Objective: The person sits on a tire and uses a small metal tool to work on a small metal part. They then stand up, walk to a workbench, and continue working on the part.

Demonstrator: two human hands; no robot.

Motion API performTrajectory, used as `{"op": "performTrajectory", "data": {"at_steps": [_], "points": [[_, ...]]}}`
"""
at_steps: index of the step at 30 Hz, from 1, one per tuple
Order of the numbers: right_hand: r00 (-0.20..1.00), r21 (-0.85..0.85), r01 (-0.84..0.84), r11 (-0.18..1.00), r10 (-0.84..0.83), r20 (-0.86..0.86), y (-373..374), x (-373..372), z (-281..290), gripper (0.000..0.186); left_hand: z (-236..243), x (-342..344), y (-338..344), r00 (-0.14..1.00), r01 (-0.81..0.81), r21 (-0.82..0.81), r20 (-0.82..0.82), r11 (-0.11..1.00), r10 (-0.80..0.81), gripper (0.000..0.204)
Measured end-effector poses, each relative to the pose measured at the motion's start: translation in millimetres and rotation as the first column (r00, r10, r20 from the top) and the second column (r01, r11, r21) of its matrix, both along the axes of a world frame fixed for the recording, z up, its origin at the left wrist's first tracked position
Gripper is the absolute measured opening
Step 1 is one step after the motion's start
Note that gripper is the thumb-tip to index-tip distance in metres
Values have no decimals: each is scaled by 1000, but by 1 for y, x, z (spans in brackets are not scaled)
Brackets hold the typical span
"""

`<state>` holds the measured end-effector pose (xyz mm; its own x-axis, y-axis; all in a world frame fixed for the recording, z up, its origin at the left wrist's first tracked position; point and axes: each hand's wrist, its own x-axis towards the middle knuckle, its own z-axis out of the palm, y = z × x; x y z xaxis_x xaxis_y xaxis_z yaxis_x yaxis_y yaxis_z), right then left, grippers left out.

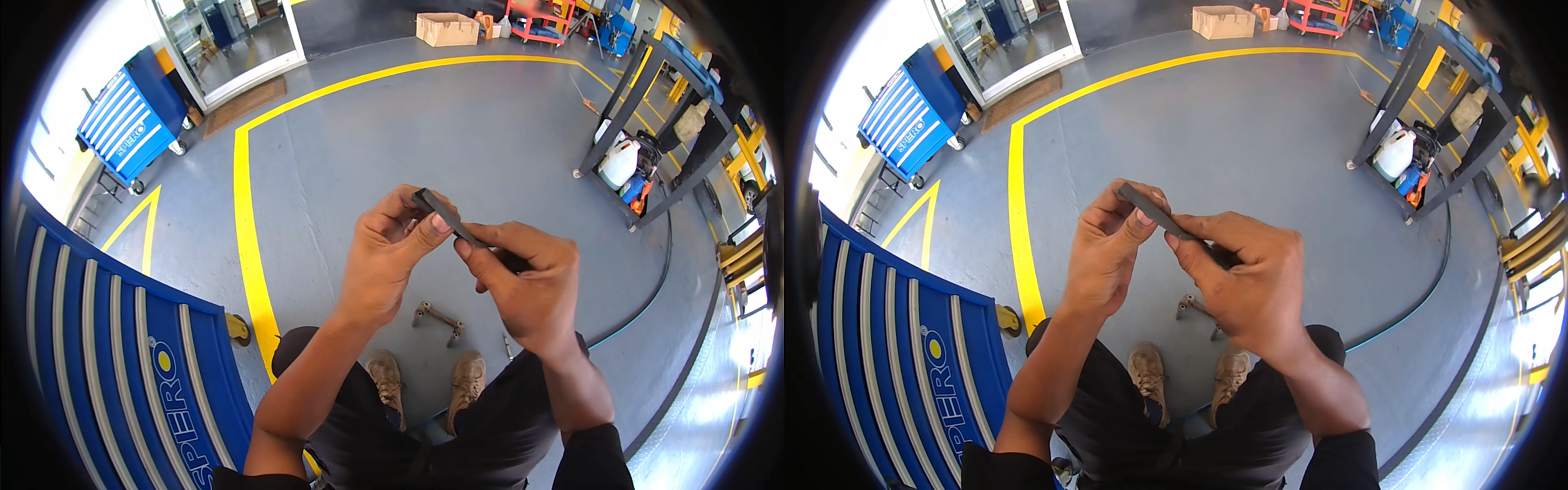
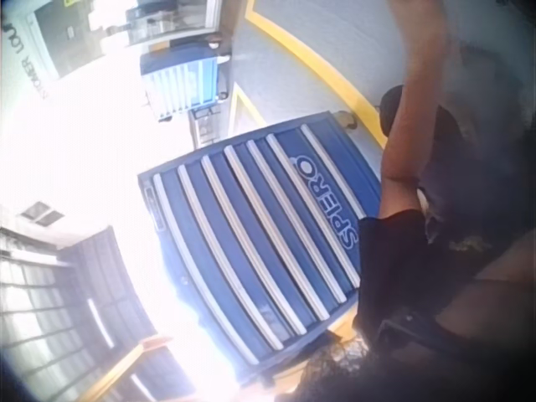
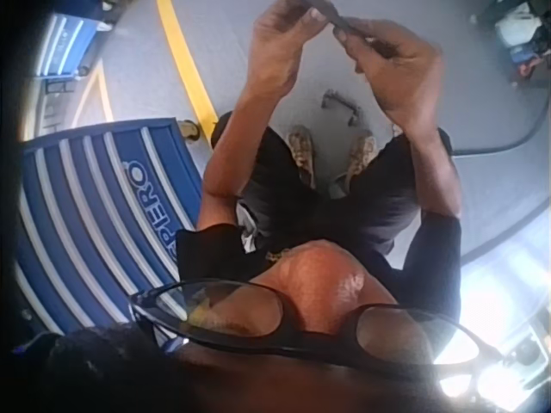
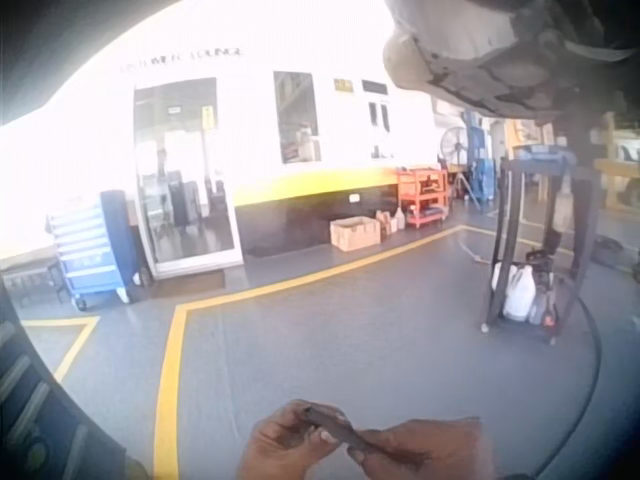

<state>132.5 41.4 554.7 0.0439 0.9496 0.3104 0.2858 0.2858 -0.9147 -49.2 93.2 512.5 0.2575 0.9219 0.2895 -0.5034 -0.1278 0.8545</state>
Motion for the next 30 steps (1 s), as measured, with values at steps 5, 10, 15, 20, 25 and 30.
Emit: {"op": "performTrajectory", "data": {"at_steps": [5, 10, 15, 20, 25, 30], "points": [[886, -283, -349, 893, 216, -411, 12, 23, 9, 19, 6, -9, 4, 995, 101, 80, -21, 992, -100, 22], [997, 103, -3, 995, -5, 74, 4, -1, -8, 25, -1, 2, 1, 999, -46, 34, 28, 998, 45, 22], [927, 511, 64, 857, -241, 288, 5, -6, -13, 22, 3, 14, -9, 989, -125, -25, 75, 992, 127, 24], [993, 95, -41, 995, 30, 118, 2, 2, 0, 21, -3, 2, 4, 996, 15, 48, 87, 999, -20, 23], [873, -295, -363, 884, 211, -440, 8, 14, 12, 25, 7, 0, 0, 997, 42, 72, 62, 997, -46, 30], [982, 258, 45, 965, -90, 167, 0, -11, -8, 25, -2, 14, -4, 987, -132, 19, 89, 991, 130, 28]]}}
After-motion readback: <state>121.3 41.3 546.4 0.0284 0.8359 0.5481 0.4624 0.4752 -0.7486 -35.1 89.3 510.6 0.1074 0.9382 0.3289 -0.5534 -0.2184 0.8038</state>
